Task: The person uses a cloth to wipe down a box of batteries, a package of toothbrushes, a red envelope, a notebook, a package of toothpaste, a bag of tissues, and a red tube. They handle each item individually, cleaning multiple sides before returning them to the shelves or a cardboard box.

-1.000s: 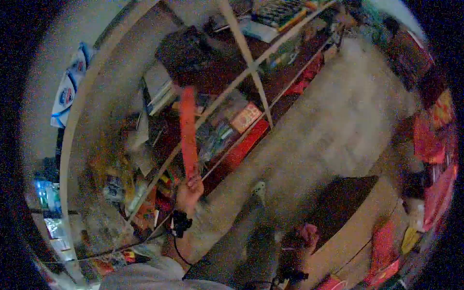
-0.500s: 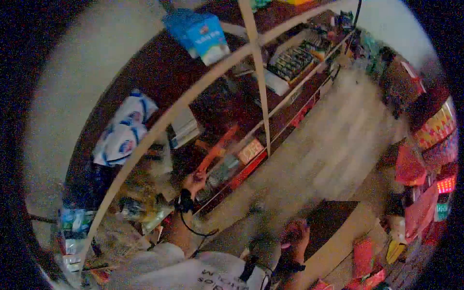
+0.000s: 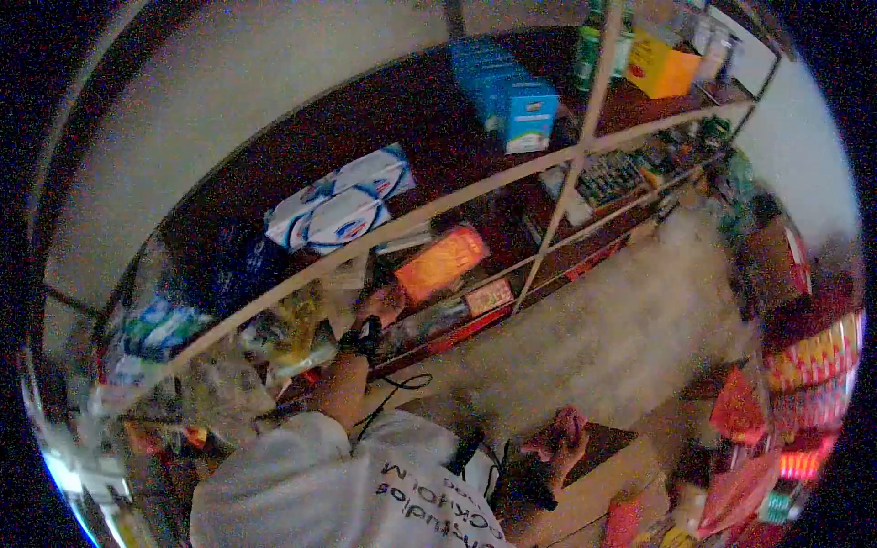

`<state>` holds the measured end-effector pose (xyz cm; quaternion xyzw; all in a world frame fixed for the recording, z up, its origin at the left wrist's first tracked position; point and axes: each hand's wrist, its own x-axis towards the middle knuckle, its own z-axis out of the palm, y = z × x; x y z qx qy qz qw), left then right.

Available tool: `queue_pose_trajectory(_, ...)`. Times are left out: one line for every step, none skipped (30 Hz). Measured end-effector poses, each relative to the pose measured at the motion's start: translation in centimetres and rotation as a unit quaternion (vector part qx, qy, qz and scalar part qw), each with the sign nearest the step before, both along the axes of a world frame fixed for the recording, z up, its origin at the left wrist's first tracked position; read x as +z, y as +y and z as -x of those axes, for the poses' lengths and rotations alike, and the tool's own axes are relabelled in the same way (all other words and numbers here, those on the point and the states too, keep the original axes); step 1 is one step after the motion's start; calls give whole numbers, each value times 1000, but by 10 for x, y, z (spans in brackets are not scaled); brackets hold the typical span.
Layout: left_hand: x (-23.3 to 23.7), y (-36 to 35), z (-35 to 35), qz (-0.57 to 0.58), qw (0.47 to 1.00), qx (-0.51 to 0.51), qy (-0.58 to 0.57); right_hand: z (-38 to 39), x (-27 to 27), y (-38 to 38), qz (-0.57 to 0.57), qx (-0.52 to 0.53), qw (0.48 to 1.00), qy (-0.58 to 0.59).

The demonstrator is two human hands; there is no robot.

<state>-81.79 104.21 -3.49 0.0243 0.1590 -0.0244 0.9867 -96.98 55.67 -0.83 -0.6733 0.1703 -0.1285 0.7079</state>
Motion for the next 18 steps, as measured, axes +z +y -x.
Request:
queue_pose_trajectory(-29,12,10,44,989,-40,-132,0,-9,-9,152,57,987,-22)
queue_pose_trajectory(-28,20,24,80,996,-35,-10,-5,2,-6,151,74,986,-20)
queue_pose_trajectory(-18,17,37,79,997,-20,-7,-13,25,4,-32,65,997,-18)
queue_pose_trajectory(5,5,49,-82,995,1,54,-18,37,9,-213,52,976,-11)
queue_pose_trajectory(19,-2,61,-239,964,19,116,-22,35,5,-214,62,975,-5)
queue_pose_trajectory(-56,21,65,-133,991,17,1,-30,30,-5,-50,85,994,-37)
queue_pose_trajectory(-36,16,80,-133,991,28,5,-37,30,-14,115,107,985,-72)
queue_pose_trajectory(-15,11,97,-165,985,17,42,-41,32,-22,115,117,984,-70)
queue_pose_trajectory(5,3,108,-197,977,5,78,-50,38,-27,82,128,987,-49)
queue_pose_trajectory(-3,-3,115,-198,977,13,78,-59,43,-28,49,137,989,-28)
queue_pose_trajectory(-17,-16,119,-507,862,7,6,-67,51,-23,47,142,988,-31)
queue_pose_trajectory(-32,-31,122,-758,649,0,-63,-75,59,-15,-125,132,983,-18)
queue_pose_trajectory(-24,-55,125,-758,649,7,-59,-82,67,-7,-293,120,949,-2)
queue_pose_trajectory(0,-89,127,-757,650,12,-64,-87,61,6,-282,185,941,-32)
queue_pose_trajectory(36,-126,127,-756,650,18,-69,-84,87,25,-160,260,951,-38)
queue_pose_trajectory(73,-158,126,-756,650,22,-74,-77,124,49,-35,329,943,-46)
queue_pose_trajectory(113,-184,119,-765,640,23,-61,-71,156,73,-44,378,924,-13)
queue_pose_trajectory(151,-206,115,-775,630,24,-49,-63,176,90,-52,426,903,20)
